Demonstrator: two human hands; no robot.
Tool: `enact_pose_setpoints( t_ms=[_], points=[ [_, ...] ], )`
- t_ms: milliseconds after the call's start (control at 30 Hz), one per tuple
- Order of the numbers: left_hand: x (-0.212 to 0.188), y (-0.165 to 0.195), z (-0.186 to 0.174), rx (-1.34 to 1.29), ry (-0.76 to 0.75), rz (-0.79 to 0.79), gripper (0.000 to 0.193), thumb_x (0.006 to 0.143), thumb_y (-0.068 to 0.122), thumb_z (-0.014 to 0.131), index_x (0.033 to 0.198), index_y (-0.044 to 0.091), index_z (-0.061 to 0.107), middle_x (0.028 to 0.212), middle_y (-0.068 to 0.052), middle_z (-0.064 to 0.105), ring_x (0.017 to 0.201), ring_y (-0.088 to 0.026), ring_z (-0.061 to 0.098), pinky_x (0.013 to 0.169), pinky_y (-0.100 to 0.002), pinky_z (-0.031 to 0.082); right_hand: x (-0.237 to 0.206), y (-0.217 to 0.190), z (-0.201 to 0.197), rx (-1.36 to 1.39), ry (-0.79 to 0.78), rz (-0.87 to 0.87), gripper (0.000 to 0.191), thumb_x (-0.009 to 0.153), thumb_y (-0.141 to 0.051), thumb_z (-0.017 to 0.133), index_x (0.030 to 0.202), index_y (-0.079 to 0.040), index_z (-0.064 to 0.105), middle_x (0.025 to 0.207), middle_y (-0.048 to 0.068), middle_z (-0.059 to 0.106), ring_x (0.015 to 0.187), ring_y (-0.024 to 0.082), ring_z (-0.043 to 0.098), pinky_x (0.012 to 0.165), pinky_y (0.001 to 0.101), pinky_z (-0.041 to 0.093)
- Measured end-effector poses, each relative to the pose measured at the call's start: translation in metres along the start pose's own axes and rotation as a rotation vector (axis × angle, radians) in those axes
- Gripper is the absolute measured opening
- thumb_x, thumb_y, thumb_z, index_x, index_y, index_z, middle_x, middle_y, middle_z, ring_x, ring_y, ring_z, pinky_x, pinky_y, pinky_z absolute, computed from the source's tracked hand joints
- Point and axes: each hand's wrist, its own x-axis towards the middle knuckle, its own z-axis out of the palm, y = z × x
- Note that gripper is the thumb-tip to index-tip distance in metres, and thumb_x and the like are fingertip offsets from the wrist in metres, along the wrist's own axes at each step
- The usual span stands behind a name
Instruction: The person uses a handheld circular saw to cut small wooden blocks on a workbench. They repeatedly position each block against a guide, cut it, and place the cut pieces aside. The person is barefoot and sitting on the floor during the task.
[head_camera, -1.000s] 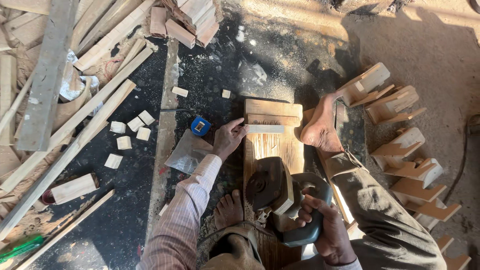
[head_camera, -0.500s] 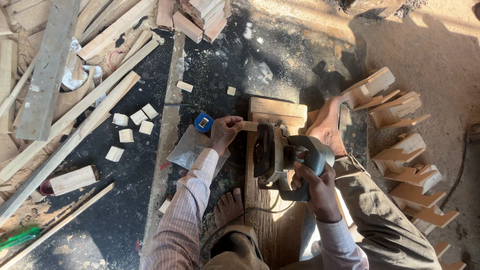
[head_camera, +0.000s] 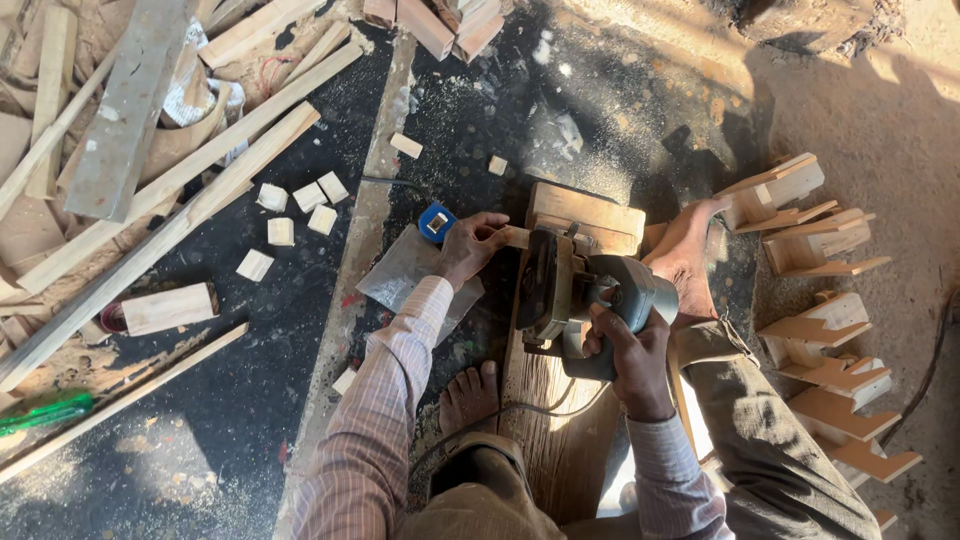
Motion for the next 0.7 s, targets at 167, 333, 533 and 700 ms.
enact_pose_setpoints(
  t_ms=[167,333,533,700],
  points=[
    [0.001,-0.006,-0.003,0.110,0.003,0.122,0.038,0.088,0.034,0.081,0.114,0.007,0.077,0.102,-0.008,0.081,0.090,-0.014,0.075,0.080,-0.028,0.059,-0.004,0.003,0.010,-0.005,-0.047,-0.028,0.017,0.092,-0.002,0.067,0.107,0.000,0.061,0.074,0.007,0.059,0.055,0.015,0.056,0.051,0.0320,0.051],
    [0.002,-0.005,-0.003,0.202,0.075,0.111,0.032,0.085,0.034,0.082,0.105,0.009,0.081,0.096,-0.006,0.081,0.083,-0.016,0.077,0.077,-0.029,0.061,-0.005,0.004,0.015,-0.085,-0.060,-0.026,0.014,0.092,-0.002,0.068,0.105,0.000,0.062,0.076,0.008,0.061,0.060,0.017,0.060,0.053,0.0332,0.053],
    [-0.005,-0.002,-0.003,0.132,0.128,0.047,0.030,0.084,0.033,0.082,0.105,0.011,0.081,0.095,-0.005,0.082,0.083,-0.016,0.077,0.076,-0.030,0.061,-0.003,0.011,0.023,-0.049,-0.016,0.008,0.012,0.093,-0.004,0.069,0.103,-0.003,0.063,0.076,0.005,0.058,0.058,0.015,0.057,0.051,0.0321,0.051],
    [-0.009,-0.004,-0.009,0.173,0.076,0.072,0.034,0.087,0.038,0.080,0.111,0.014,0.078,0.098,-0.005,0.080,0.088,-0.017,0.076,0.079,-0.031,0.060,-0.006,0.013,0.026,-0.078,-0.034,-0.015,0.009,0.095,-0.007,0.070,0.100,-0.005,0.063,0.073,0.004,0.056,0.056,0.015,0.056,0.049,0.0316,0.049]
  ],
)
